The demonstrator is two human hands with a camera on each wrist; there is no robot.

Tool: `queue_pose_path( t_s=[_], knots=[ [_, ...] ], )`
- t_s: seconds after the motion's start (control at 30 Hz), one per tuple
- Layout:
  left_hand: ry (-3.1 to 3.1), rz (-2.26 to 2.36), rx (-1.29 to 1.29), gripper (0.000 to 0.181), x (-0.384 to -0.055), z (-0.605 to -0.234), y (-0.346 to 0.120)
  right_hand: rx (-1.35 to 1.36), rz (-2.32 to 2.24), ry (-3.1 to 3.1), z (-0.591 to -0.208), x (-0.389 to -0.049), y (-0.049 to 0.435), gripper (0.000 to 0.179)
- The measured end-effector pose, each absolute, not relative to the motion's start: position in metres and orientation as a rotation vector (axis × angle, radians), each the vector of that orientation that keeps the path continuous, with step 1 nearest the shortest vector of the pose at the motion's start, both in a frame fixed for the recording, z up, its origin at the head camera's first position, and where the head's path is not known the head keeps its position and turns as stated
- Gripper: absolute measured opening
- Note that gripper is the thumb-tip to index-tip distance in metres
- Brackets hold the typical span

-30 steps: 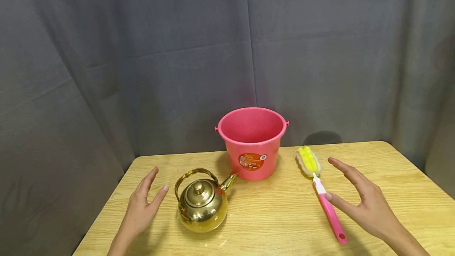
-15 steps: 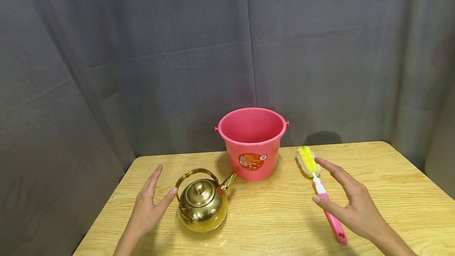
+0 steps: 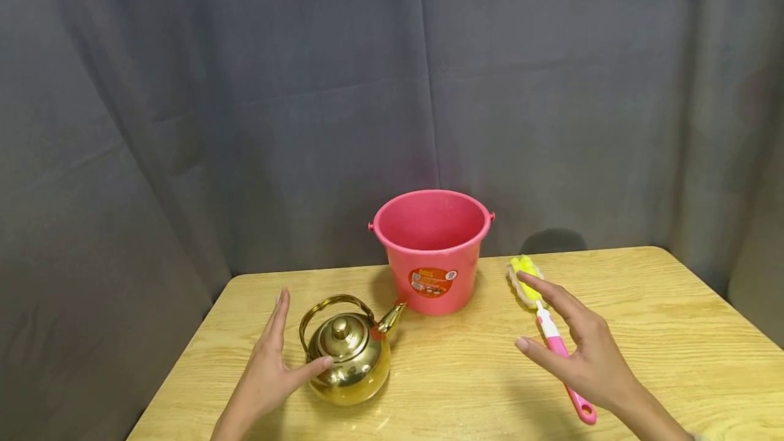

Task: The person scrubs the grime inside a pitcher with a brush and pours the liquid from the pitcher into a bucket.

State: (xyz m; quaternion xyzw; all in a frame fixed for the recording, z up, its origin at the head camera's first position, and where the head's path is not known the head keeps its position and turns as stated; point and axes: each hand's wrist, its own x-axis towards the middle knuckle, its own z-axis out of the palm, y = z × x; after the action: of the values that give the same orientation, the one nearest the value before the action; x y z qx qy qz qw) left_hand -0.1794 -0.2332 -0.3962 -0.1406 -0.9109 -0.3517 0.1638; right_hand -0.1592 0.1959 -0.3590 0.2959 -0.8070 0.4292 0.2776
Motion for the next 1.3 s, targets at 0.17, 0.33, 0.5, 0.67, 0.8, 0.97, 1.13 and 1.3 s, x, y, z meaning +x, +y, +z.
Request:
queue_pose_path(
  t_s=[0.17, 0.33, 0.5, 0.67, 0.8, 0.97, 1.13, 1.3],
  knots=[
    [-2.609, -1.002, -0.386, 0.122, -0.180, -0.402, -0.228, 0.848, 1.131, -2.174, -0.360, -0.161, 0.189, 0.078],
    [-2.623, -0.996, -0.405, 0.121, -0.182, -0.403, -0.224, 0.847, 1.154, -2.200, -0.364, -0.161, 0.184, 0.077],
    [-2.662, -0.993, -0.397, 0.123, -0.180, -0.404, -0.223, 0.864, 1.185, -2.202, -0.366, -0.161, 0.177, 0.077],
    [-2.705, -1.015, -0.382, 0.126, -0.179, -0.407, -0.222, 0.855, 1.171, -2.218, -0.370, -0.161, 0.170, 0.078],
    [-2.705, -1.031, -0.386, 0.126, -0.180, -0.410, -0.222, 0.856, 1.168, -2.237, -0.374, -0.163, 0.163, 0.078],
    [-2.694, -1.024, -0.399, 0.124, -0.182, -0.414, -0.221, 0.889, 1.201, -2.250, -0.376, -0.164, 0.154, 0.076],
    [-2.689, -1.014, -0.403, 0.123, -0.182, -0.416, -0.222, 0.917, 1.245, -2.241, -0.376, -0.165, 0.144, 0.075],
    [-2.680, -1.004, -0.412, 0.125, -0.182, -0.417, -0.222, 0.938, 1.228, -2.240, -0.377, -0.167, 0.137, 0.074]
  ],
)
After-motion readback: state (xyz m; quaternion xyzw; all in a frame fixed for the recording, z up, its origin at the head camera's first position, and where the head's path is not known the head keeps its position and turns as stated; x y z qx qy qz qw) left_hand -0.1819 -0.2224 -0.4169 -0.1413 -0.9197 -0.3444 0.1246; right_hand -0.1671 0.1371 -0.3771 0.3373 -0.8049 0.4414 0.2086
